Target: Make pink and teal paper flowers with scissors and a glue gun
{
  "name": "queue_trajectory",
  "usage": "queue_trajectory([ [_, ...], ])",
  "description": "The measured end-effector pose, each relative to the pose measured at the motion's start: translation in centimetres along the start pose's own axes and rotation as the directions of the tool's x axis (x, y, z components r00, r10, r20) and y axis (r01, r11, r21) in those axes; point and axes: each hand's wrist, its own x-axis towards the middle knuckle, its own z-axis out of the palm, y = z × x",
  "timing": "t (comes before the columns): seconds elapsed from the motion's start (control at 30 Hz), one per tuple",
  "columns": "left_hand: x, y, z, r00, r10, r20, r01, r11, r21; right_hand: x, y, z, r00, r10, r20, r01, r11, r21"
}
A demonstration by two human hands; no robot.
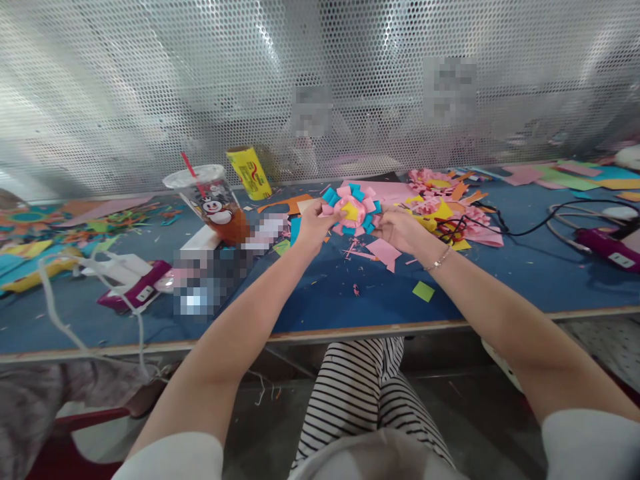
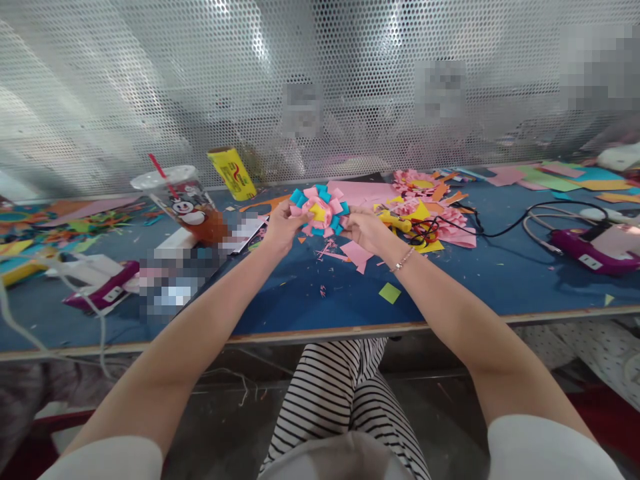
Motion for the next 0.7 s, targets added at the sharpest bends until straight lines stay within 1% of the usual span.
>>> queue_trajectory([
  [0.1,0.02,0.03,-0.11,0.998,0.064,-0.005,-0.064,0.996,0.056,0.02,0.01,-0.2,1.0,0.021,-0.016,-0.021,1.0,-0.002],
  [0.27,0.13,-0.08,-0.3,0.993,0.114,0.01,-0.114,0.989,0.092,0.06,0.08,-0.43,1.0,0.023,0.01,-0.023,1.0,-0.014],
  [0.5,-0.23,0.48,-0.06,0.993,0.115,0.0,-0.114,0.988,0.101,0.05,-0.12,-0.25,0.999,0.031,0.032,-0.03,0.999,-0.041],
  [0.7,-0.41,0.87,0.11,0.99,0.136,0.033,-0.139,0.981,0.133,-0.37,-0.76,0.32,0.998,0.031,0.052,-0.031,1.0,-0.005],
])
